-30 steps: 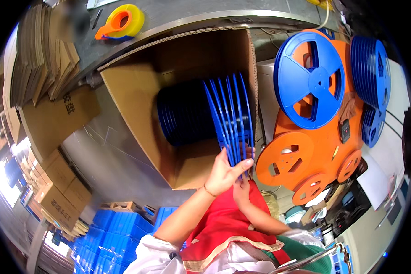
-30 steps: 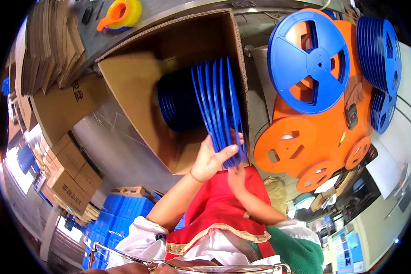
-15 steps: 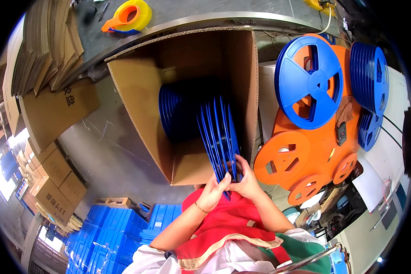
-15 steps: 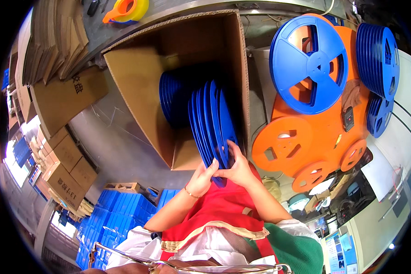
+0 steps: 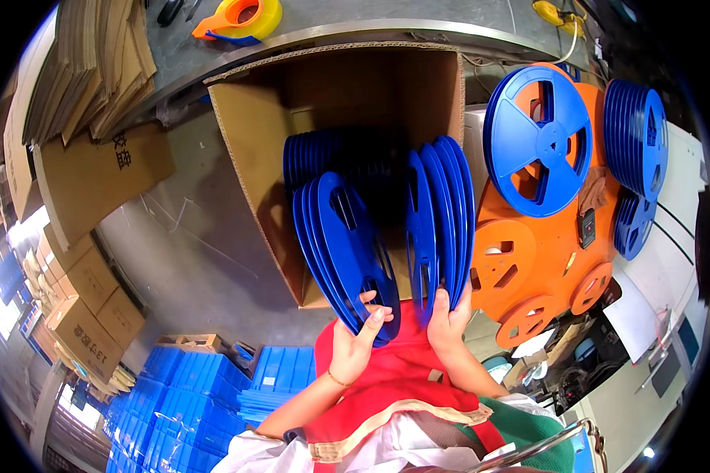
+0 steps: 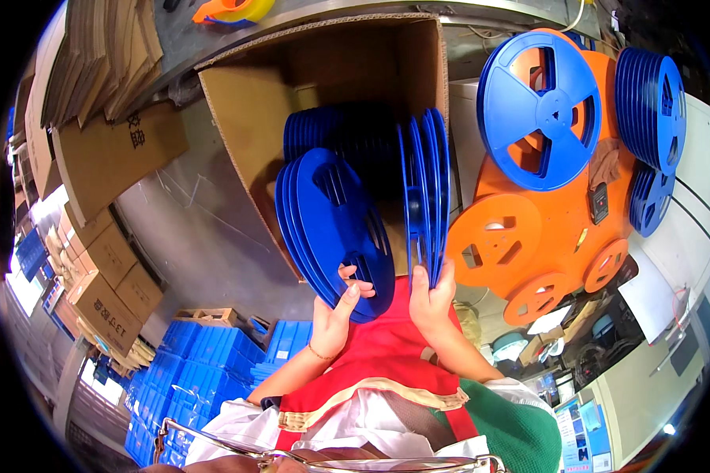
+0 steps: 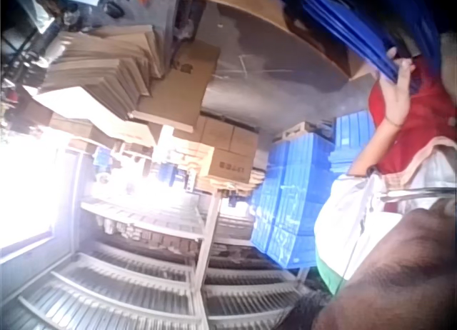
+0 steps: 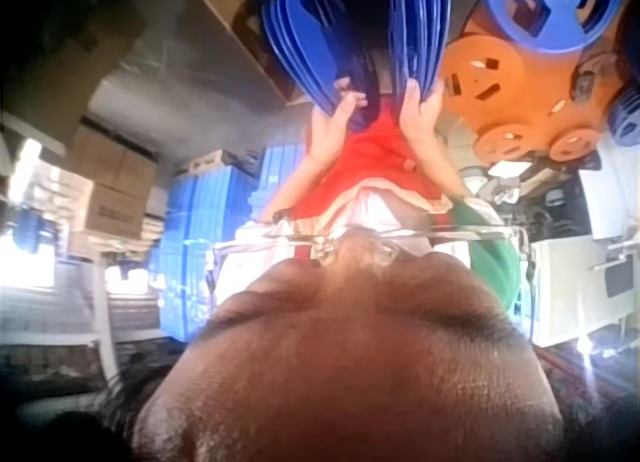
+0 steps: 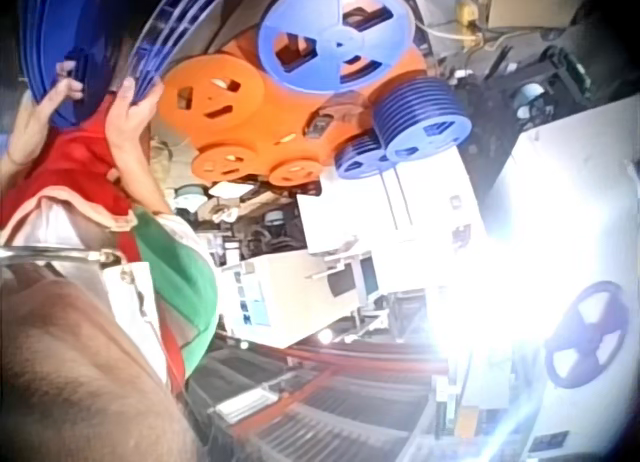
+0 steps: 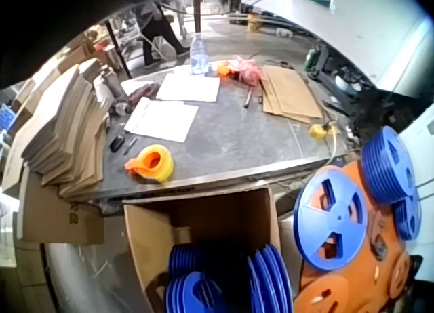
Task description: The person tapes the bottom of a cardboard box, moves the box to a different area, and سپس proceeds to place blue plastic reels inside the box by hand.
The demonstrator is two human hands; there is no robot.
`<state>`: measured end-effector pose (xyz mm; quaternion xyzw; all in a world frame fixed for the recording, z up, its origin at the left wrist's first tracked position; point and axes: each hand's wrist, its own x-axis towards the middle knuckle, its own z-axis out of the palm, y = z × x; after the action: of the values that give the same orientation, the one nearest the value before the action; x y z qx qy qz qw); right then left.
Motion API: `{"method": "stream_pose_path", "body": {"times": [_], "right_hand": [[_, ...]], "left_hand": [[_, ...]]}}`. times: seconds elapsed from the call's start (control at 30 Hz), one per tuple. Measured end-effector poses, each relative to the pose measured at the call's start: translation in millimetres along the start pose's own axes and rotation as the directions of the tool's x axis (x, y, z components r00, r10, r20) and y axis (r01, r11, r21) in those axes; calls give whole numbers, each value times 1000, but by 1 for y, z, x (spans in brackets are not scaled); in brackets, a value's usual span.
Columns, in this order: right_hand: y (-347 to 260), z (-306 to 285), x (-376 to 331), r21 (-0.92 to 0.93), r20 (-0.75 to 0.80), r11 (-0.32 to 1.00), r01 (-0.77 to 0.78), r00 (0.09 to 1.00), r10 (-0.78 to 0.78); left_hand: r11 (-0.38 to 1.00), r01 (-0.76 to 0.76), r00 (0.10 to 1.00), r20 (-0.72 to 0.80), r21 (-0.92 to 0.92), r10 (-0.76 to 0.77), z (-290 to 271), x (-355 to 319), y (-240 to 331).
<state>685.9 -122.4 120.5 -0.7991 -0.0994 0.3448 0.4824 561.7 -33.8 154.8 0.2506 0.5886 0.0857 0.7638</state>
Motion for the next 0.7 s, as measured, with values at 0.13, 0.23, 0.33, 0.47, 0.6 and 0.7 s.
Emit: {"method": "stream_pose_path", "body": {"times": [0.13, 0.23, 0.33, 0.47, 0.6, 0.7], "right_hand": [[31, 23, 12, -223, -78, 974, 28, 996, -47], [70, 51, 50, -226, -131, 973, -38, 991, 8], [135, 60, 93, -219, -101, 963, -157, 985, 138], [164, 54, 87, -166, -139, 942, -291, 953, 270], [105, 22, 7, 60, 368, 964, -261, 903, 221], [45, 16, -38, 8, 601, 969, -247, 776, 193]], "left_hand": [[997, 29, 999, -20, 71, -28, -11, -1, -4], [999, 40, 999, -24, 20, -39, -17, -1, -9], [999, 15, 1000, -24, 46, -14, -16, -2, -11], [999, -21, 1000, -22, 26, 21, -23, 1, -17], [1000, 19, 998, 66, 9, -20, -22, 6, -11], [999, 43, 945, 324, -11, -37, -19, 11, -14]]}}
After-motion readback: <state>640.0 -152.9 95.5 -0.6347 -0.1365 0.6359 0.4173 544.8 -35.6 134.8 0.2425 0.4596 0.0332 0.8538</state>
